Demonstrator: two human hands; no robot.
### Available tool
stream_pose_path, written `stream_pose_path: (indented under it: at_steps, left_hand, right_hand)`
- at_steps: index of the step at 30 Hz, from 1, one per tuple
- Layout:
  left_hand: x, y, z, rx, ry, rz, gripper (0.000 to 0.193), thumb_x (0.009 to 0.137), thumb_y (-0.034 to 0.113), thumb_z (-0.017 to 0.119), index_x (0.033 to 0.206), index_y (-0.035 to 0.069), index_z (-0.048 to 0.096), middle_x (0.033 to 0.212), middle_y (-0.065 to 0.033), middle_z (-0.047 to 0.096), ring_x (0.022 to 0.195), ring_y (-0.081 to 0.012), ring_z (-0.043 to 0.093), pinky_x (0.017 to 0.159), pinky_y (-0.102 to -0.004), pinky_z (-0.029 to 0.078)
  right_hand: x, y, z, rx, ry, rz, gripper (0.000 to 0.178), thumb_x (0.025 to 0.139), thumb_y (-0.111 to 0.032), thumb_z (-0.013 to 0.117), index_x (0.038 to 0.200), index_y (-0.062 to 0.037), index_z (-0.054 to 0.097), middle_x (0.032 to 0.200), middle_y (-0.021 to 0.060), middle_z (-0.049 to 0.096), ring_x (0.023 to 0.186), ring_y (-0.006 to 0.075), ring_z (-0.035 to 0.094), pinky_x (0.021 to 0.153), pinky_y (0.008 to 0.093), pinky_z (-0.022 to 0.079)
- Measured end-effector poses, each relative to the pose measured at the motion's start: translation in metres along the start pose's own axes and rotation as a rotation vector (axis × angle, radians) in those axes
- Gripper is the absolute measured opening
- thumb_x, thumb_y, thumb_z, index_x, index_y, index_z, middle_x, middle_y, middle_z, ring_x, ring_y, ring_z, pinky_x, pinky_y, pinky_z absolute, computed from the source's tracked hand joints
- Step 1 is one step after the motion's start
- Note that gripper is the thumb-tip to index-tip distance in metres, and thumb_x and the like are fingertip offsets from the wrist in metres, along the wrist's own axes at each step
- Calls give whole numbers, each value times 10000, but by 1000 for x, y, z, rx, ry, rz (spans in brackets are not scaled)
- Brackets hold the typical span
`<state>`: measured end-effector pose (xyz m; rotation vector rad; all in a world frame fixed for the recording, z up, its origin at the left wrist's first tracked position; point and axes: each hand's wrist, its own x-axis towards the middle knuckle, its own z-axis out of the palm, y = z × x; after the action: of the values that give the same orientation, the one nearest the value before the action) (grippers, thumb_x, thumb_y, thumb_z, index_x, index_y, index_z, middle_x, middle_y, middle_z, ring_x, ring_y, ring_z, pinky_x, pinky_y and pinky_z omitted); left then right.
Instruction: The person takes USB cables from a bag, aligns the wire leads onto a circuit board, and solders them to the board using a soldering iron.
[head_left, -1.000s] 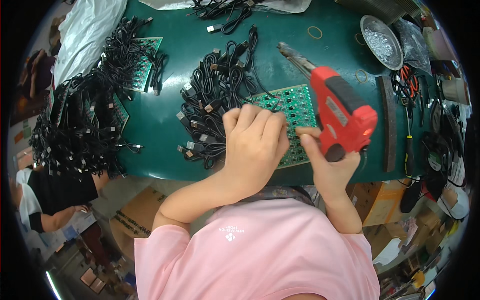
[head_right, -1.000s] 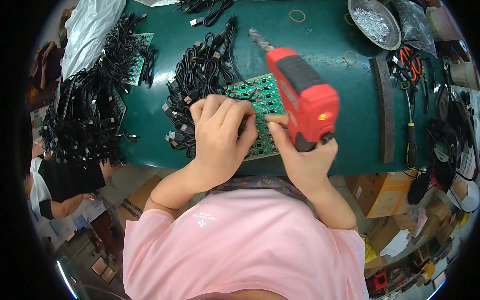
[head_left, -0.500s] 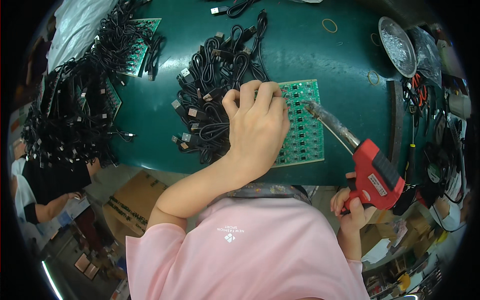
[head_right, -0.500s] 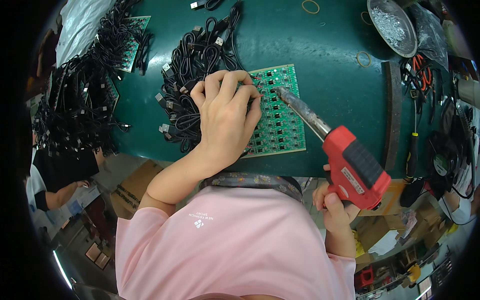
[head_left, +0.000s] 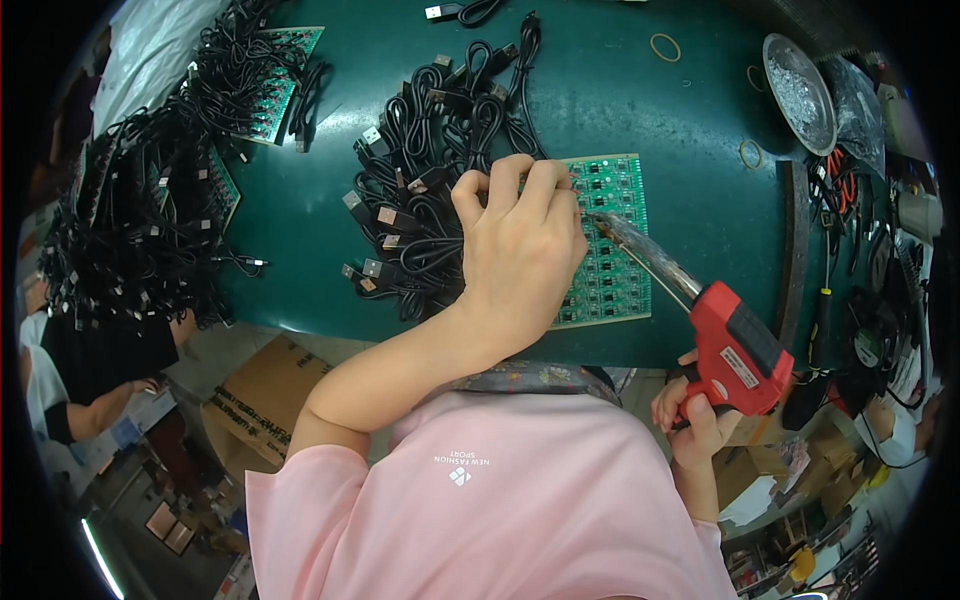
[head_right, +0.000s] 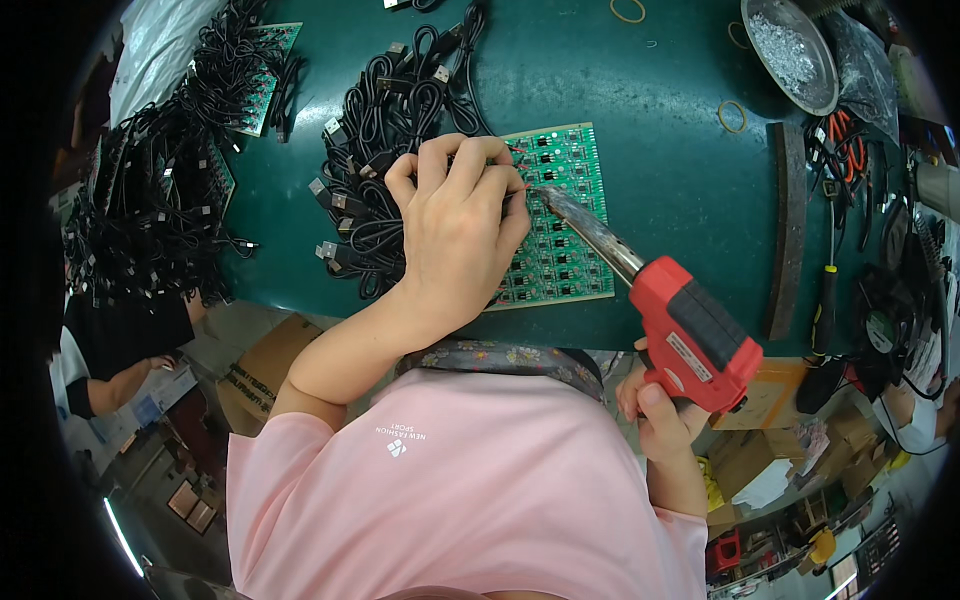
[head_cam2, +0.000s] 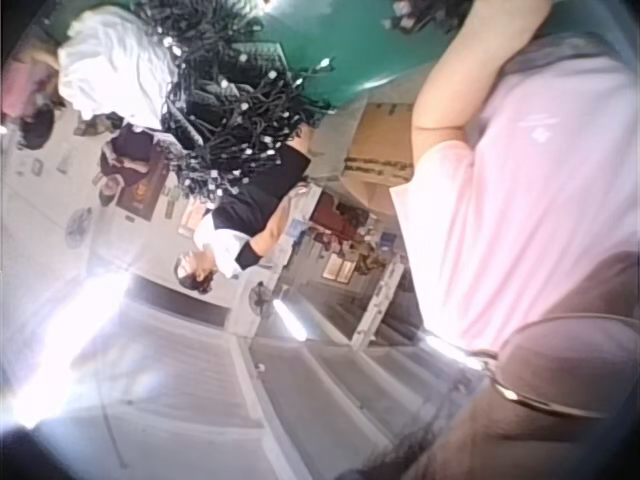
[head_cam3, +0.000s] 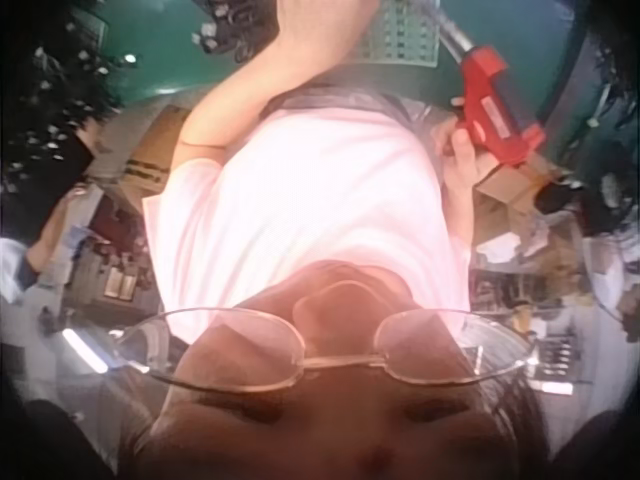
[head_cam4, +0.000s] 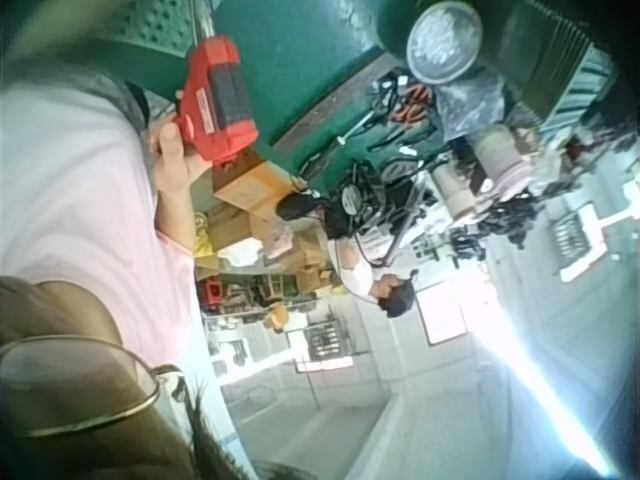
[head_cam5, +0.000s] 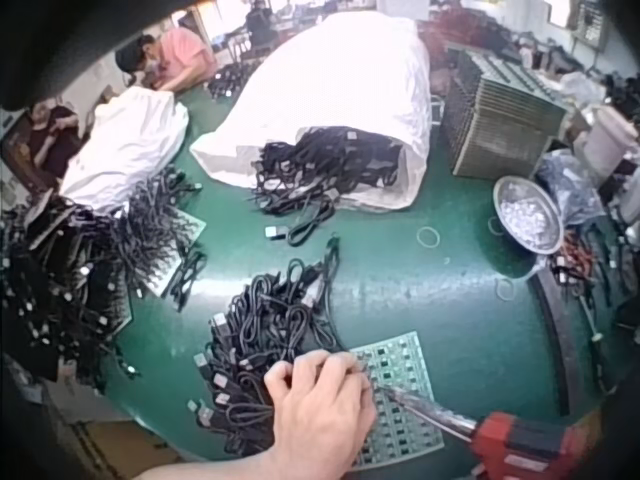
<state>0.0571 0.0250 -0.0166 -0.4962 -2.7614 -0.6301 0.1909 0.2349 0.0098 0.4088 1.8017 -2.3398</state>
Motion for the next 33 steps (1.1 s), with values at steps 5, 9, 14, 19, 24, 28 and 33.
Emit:
stream_pose_path:
  at_steps: [5, 9, 14, 19, 24, 28, 33]
  left_hand:
    - [2, 0, -2, 15, -23, 8, 159, 661, 55, 713, 780, 64, 607, 981, -22, 564, 1000, -236, 504, 854, -425, 296]
    - [3, 0, -4, 6, -46, 10, 153, 662, 55, 708, 772, 63, 601, 975, -26, 562, 999, -240, 502, 845, -426, 295]
    - [4, 1, -4, 10, -54, 14, 150, 666, 57, 702, 774, 61, 598, 979, -32, 561, 999, -243, 502, 843, -430, 296]
    - [5, 0, -3, 18, -54, 20, 154, 666, 56, 700, 780, 57, 597, 987, -37, 560, 1000, -246, 502, 839, -434, 298]
    - [3, 0, -3, 19, -61, 20, 158, 664, 58, 701, 788, 54, 601, 991, -39, 561, 1000, -246, 502, 838, -435, 299]
    - [4, 0, -3, 25, -50, 30, 162, 664, 58, 700, 794, 53, 604, 988, -43, 561, 996, -247, 503, 837, -438, 297]
    - [5, -6, -7, -39, -81, 100, 160, 678, 40, 711, 816, 49, 631, 973, -44, 565, 979, -241, 511, 848, -410, 342]
  right_hand:
    - [1, 1, 1, -5, 4, 1, 476, 917, -275, 559, 1123, 113, 373, 497, 79, 452, 358, 138, 395, 377, 276, 370]
    - [0, 0, 3, -3, 17, 12, 468, 913, -277, 565, 1114, 100, 374, 496, 79, 449, 360, 142, 395, 378, 280, 371]
    - [0, 4, 2, 9, 30, 17, 448, 903, -263, 576, 1111, 81, 379, 503, 80, 453, 370, 143, 400, 384, 283, 379]
    - [-1, 0, 6, -45, 57, -11, 485, 899, -250, 578, 1161, 102, 373, 513, 77, 459, 373, 135, 397, 384, 280, 379]
    - [-4, -8, 1, -41, 48, -47, 571, 899, -247, 582, 1239, 152, 357, 522, 77, 465, 374, 132, 394, 381, 275, 376]
    - [-6, -9, -1, 50, 82, -9, 586, 868, -192, 637, 1297, 111, 379, 633, 88, 540, 476, 118, 457, 468, 278, 413]
    - [-7, -7, -1, 72, 83, 18, 608, 870, -229, 641, 1298, 113, 378, 618, 79, 535, 465, 119, 451, 470, 276, 416]
